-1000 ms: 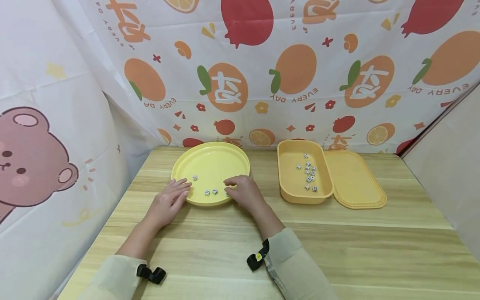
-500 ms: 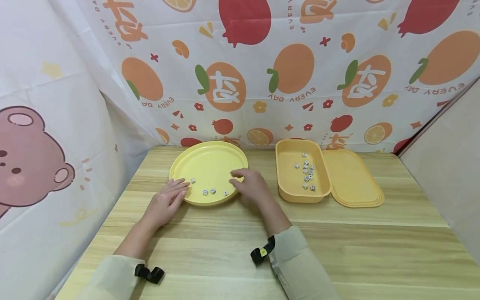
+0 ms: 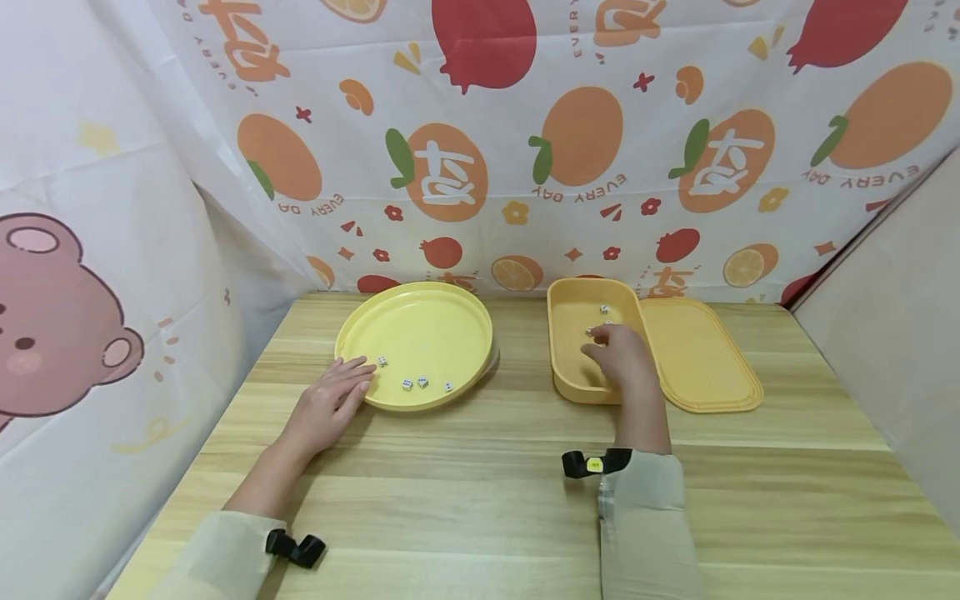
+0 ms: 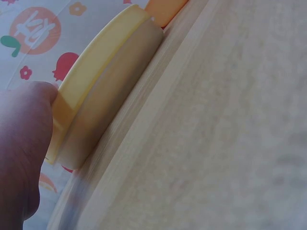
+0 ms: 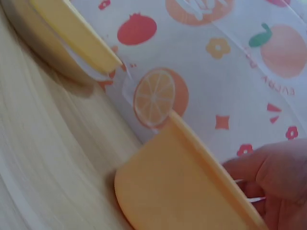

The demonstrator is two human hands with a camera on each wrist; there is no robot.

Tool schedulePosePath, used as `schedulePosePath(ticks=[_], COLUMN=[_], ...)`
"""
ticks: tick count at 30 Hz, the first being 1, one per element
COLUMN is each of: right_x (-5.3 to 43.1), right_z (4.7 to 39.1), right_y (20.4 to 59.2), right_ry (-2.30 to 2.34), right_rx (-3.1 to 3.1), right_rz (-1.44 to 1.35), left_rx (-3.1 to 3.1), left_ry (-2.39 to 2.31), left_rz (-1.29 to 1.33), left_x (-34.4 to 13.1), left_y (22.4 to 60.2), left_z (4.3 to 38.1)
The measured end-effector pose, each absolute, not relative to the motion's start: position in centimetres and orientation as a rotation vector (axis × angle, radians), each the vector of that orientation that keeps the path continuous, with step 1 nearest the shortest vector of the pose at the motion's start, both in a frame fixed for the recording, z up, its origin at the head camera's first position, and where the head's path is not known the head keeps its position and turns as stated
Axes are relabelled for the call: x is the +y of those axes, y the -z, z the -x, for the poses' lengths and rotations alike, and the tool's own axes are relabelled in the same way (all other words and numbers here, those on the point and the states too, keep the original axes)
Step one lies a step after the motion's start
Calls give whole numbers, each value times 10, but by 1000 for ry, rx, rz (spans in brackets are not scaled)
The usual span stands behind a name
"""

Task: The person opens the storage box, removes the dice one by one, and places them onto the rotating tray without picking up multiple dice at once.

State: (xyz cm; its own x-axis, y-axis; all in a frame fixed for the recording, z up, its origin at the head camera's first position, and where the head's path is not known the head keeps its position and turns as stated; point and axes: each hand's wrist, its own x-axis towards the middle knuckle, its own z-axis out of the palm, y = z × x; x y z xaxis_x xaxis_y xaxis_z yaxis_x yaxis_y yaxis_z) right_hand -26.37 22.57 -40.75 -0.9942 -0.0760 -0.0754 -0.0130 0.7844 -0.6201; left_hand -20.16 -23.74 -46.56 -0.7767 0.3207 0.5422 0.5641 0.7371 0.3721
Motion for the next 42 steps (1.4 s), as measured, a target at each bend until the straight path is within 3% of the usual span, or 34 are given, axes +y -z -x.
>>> schedulePosePath(ticks=[42], right_x=[196], right_z=[269], right_y=[416], right_ry=[979], right_rx=[2680], right_rz=[185], left_rx=[-2502], left_ry=[740], left_rz=[670], left_x=[-237], left_y=[461], left_z=[201])
